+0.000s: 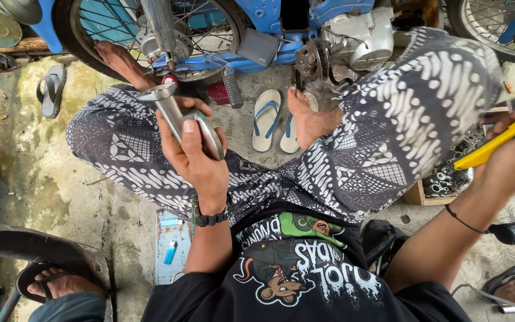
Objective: Scraping the surface of a metal door handle using a utility knife to remove imperfections or residue.
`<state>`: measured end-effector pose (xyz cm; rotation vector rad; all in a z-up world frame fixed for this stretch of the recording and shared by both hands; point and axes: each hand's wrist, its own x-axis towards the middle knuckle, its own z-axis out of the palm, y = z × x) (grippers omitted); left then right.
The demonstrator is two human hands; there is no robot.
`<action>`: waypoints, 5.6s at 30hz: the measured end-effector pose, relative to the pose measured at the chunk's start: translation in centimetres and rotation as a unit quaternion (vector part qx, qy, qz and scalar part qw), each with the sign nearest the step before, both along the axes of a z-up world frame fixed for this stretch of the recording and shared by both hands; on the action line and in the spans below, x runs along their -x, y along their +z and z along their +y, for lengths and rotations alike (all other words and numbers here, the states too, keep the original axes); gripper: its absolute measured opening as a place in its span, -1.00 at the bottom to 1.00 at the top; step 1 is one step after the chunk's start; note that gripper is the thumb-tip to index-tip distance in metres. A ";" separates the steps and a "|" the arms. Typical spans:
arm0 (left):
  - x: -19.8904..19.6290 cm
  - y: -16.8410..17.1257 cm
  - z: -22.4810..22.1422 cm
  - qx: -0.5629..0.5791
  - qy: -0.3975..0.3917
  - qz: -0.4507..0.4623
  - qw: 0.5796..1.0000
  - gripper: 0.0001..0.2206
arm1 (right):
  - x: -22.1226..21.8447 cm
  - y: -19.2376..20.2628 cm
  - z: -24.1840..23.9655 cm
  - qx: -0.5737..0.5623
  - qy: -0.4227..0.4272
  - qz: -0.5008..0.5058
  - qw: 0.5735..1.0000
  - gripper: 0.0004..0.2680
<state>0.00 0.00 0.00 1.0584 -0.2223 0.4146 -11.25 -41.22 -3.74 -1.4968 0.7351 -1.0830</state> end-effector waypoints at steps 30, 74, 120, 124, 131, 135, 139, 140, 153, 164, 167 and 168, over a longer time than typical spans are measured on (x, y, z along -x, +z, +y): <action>-4.8 1.6 -3.0 -0.090 -0.051 -0.080 0.991 -0.20 | -7.1 -1.2 15.5 0.009 0.298 -0.081 0.951 -0.87; -2.9 4.3 0.7 -0.374 0.074 -0.156 0.911 -0.76 | -3.6 -6.5 17.5 0.383 0.313 -0.057 0.867 -0.83; -2.0 3.1 2.1 -0.379 -0.031 -0.334 0.862 -0.40 | -8.8 2.2 23.3 0.092 0.472 -0.372 0.794 -0.77; -2.3 2.8 1.9 -0.367 -0.027 -0.330 0.869 -0.40 | -8.9 2.6 23.9 0.088 0.468 -0.383 0.791 -0.76; -2.5 2.1 1.6 -0.341 -0.030 -0.316 0.885 -0.49 | -9.0 3.1 24.5 0.100 0.438 -0.366 0.815 -0.71; -2.6 1.8 1.5 -0.331 -0.026 -0.310 0.891 -0.56 | -8.9 3.0 24.5 0.087 0.445 -0.339 0.824 -0.74; -2.8 1.6 1.7 -0.321 -0.025 -0.309 0.895 -0.57 | -8.9 3.2 24.7 0.094 0.433 -0.318 0.838 -0.75; -2.8 1.6 1.8 -0.319 -0.023 -0.310 0.895 -0.57 | -8.9 3.3 24.9 0.088 0.431 -0.321 0.839 -0.74; -2.7 2.2 1.5 -0.310 -0.050 -0.298 0.901 -0.53 | -9.2 2.6 23.7 0.115 0.409 -0.301 0.854 -0.85; -4.9 1.4 1.9 -0.311 -0.075 -0.296 0.900 -0.52 | -10.6 3.0 24.5 0.187 0.439 -0.271 0.836 -0.84; -5.1 1.7 2.6 -0.349 -0.084 -0.314 0.879 -0.56 | -10.3 3.8 24.9 0.239 0.416 -0.226 0.848 -0.84; -5.0 1.9 2.8 -0.388 -0.093 -0.319 0.860 -0.58 | -9.9 4.2 25.0 0.277 0.394 -0.180 0.858 -0.82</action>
